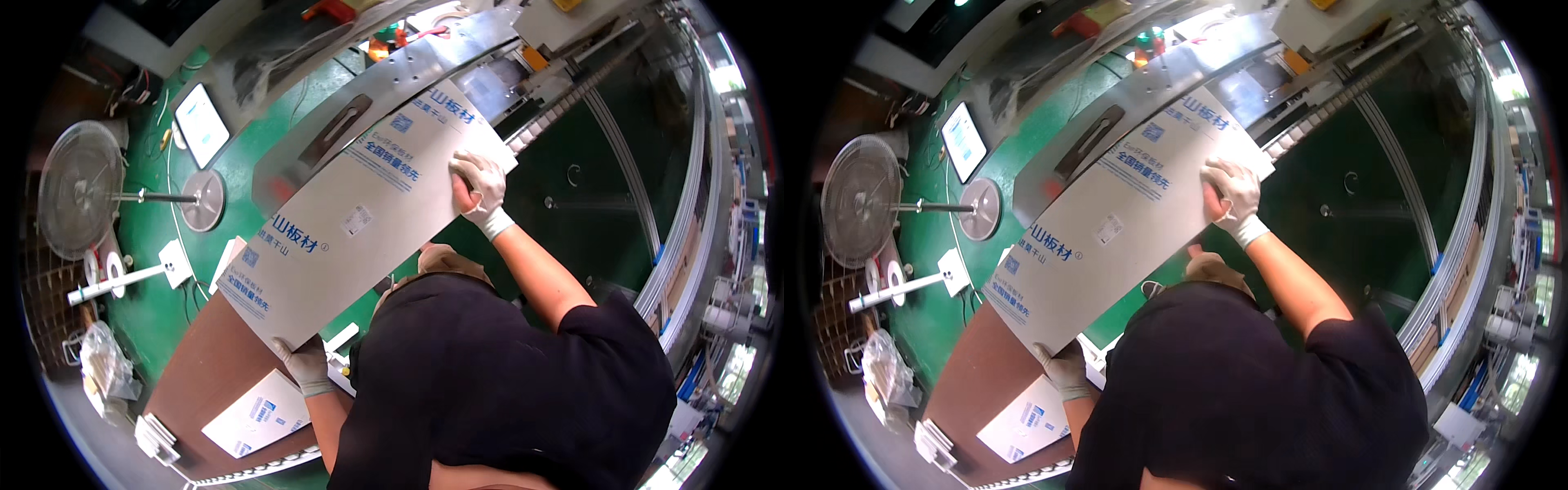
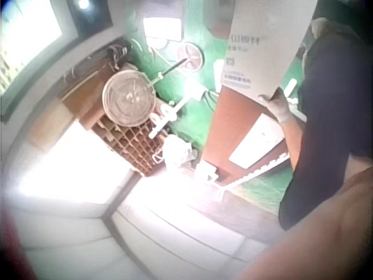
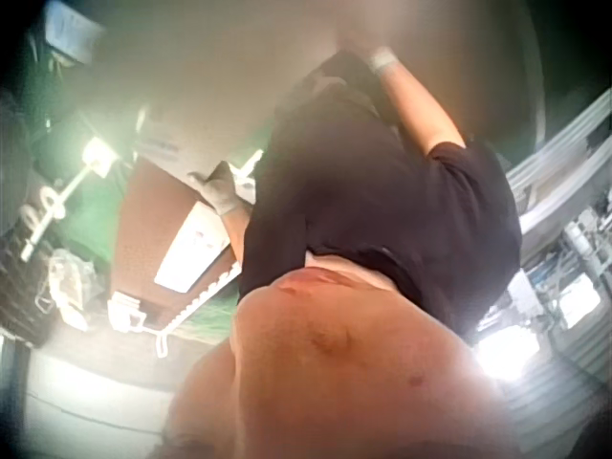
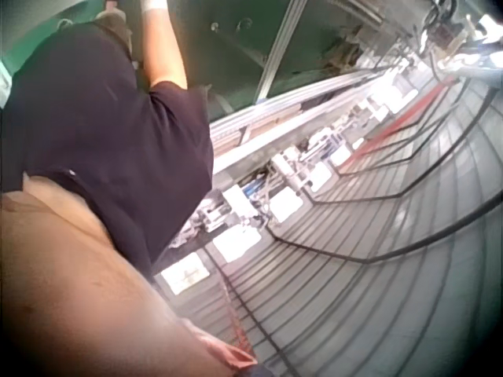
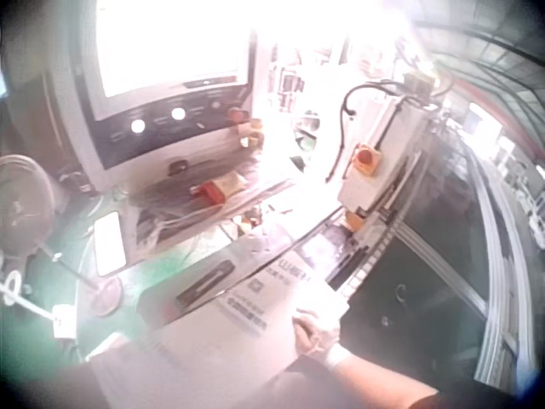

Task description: The person picks up white rectangular panels one by one from a stack on a table and feeds them into the conveyor intake of a large industrial machine.

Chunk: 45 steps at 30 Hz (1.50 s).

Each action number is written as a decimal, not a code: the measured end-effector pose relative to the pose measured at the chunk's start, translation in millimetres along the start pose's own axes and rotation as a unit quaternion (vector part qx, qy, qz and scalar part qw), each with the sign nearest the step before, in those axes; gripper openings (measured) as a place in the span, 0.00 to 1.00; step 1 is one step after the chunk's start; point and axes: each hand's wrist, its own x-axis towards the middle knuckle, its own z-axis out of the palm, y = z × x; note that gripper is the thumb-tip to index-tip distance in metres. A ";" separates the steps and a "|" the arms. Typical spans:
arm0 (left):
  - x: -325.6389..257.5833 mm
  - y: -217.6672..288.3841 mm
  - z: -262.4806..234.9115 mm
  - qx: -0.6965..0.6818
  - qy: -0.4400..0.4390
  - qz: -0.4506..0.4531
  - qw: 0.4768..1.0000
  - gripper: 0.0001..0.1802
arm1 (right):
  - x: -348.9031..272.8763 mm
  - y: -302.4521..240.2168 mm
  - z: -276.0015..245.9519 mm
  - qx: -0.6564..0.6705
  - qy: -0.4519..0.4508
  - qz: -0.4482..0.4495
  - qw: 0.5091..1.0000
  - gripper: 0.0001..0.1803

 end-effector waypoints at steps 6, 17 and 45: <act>5.1 26.1 -4.9 0.160 0.031 -0.010 0.987 0.31 | 11.8 22.9 -0.1 -0.012 0.013 0.007 1.000 0.13; 114.5 72.3 28.0 0.812 -0.108 0.358 0.449 0.36 | 24.8 37.6 -2.3 -0.027 0.044 0.033 0.998 0.09; 173.9 -67.9 207.9 0.771 -0.320 0.420 0.356 0.43 | -13.9 7.4 73.2 -0.063 0.102 0.173 0.977 0.10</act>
